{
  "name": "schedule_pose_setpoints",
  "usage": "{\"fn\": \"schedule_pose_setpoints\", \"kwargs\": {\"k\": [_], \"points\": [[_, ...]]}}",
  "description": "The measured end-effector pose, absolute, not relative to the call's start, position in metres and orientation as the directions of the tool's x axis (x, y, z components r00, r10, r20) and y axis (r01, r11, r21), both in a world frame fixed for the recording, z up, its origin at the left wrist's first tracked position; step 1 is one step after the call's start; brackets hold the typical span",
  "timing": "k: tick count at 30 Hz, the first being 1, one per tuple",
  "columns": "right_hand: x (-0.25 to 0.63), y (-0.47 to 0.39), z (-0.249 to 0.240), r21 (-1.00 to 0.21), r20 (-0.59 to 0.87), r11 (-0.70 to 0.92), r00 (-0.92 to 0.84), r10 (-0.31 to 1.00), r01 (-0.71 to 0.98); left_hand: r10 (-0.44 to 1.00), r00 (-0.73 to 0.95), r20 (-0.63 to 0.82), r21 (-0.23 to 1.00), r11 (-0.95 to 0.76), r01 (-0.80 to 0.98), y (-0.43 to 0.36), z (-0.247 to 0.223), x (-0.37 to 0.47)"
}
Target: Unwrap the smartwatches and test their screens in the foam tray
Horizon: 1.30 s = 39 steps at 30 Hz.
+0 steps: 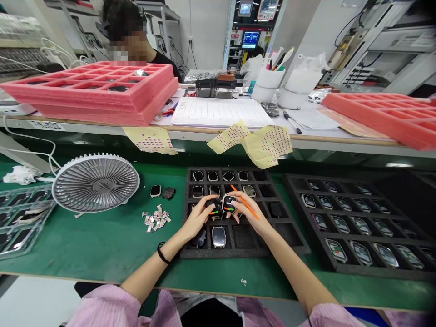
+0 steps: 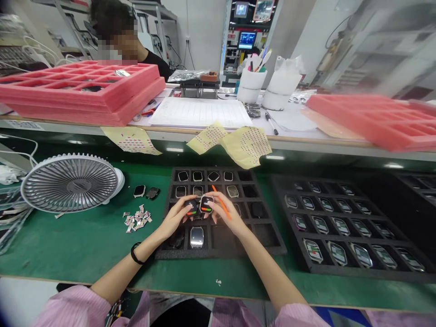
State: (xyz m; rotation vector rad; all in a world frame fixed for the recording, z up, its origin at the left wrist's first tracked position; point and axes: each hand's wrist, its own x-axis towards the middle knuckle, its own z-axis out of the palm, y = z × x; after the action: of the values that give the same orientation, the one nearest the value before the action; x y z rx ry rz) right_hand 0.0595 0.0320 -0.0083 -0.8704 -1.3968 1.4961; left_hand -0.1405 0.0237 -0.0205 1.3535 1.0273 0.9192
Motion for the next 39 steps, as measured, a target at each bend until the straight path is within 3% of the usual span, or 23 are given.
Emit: {"fn": "schedule_pose_setpoints", "kwargs": {"k": [9, 14, 25, 39], "points": [[0.059, 0.033, -0.009, -0.988, 0.068, 0.015, -0.351, 0.934, -0.153, 0.95, 0.305, -0.06, 0.998, 0.054, 0.03, 0.023, -0.016, -0.14], [0.057, 0.034, -0.007, -0.979, 0.056, -0.013, -0.333, 0.941, -0.202, 0.944, 0.325, 0.047, 0.998, -0.058, 0.024, 0.025, -0.022, -0.139], [0.057, 0.037, -0.001, -0.98, 0.059, -0.002, -0.299, 0.952, -0.2, 0.955, 0.283, 0.09, 0.99, -0.117, 0.082, 0.033, -0.025, -0.138], [0.055, 0.032, -0.012, -0.985, 0.066, -0.003, -0.391, 0.918, -0.173, 0.964, 0.256, 0.072, 0.994, -0.049, -0.095, 0.023, -0.019, -0.137]]}}
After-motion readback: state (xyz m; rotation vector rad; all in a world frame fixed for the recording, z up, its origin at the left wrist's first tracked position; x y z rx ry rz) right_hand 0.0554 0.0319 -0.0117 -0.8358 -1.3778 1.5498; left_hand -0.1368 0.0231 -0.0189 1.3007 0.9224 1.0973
